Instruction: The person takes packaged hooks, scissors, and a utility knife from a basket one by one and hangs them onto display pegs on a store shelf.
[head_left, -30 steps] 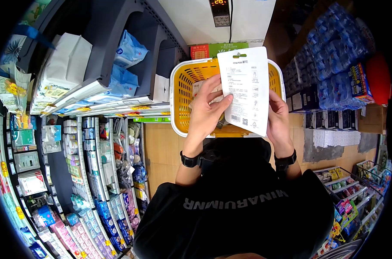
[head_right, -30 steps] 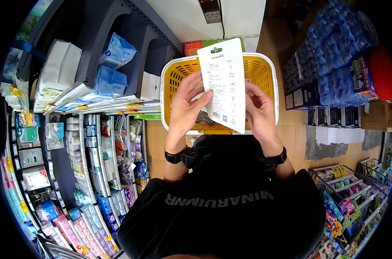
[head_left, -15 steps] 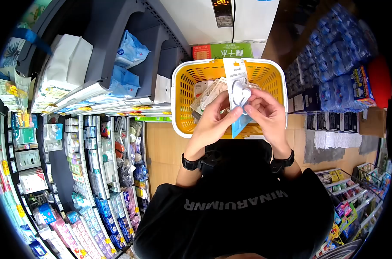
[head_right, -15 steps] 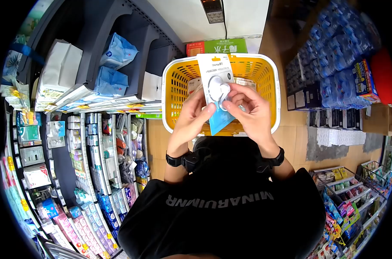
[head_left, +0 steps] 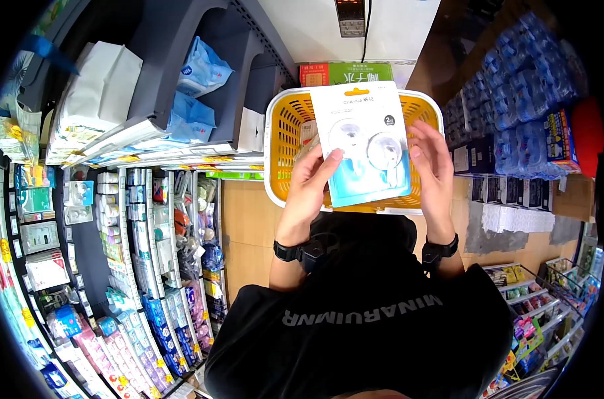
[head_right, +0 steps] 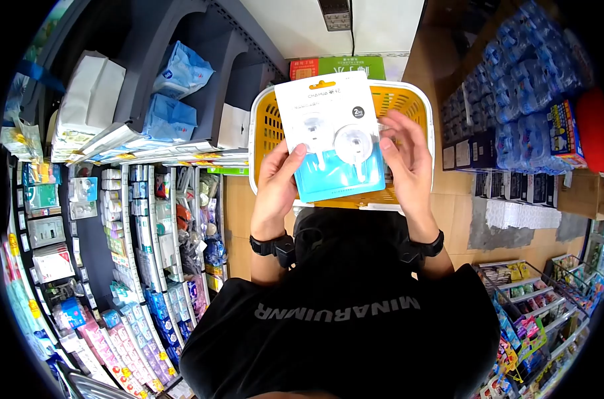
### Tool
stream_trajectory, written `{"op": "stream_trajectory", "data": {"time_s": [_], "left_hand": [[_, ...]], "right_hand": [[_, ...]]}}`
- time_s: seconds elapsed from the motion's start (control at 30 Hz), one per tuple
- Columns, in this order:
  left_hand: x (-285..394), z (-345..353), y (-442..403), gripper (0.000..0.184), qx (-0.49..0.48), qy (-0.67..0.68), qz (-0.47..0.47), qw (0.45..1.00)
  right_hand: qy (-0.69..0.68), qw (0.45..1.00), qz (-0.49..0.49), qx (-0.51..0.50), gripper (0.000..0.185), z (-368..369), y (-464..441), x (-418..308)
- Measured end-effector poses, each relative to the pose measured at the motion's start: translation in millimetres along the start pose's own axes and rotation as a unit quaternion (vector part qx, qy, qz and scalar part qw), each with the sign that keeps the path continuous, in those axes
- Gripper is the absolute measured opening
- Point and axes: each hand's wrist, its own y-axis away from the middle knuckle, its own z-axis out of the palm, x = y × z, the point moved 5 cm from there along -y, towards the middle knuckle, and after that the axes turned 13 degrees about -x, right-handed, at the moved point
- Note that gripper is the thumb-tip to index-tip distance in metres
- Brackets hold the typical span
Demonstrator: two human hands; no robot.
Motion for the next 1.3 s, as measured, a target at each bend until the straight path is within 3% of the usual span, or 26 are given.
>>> {"op": "stream_trajectory", "data": {"time_s": [0.1,0.43,0.73,1.17,1.3], "left_hand": [[3.1,-1.6,3.5,0.034,-0.009,0.02,0.016,1.0],[15.9,-25.6,23.1,0.029,0.029,0.003,0.051,0.998],[38.8,-64.3,73.7,0.019,0.164,0.042,0.088,0.982],[75.8,-128.1,189.5,0.013,0.267,0.036,0.168,0.948],[90.8,-155.1,236.5,0.018,0.304,0.027,0.194,0.932]], "right_hand": [[-0.173,0.978,0.112,-0.03,0.03,7.8,7.2,16.5],[-0.141,0.981,0.095,-0.095,0.019,31.2,3.9,13.3],[-0.148,0.955,0.128,-0.224,0.016,81.4,-4.0,13.3],[-0.17,0.892,0.183,-0.378,0.017,212.1,1.2,3.6],[-0.151,0.879,0.141,-0.43,0.018,269.3,8.9,-0.3]]}}
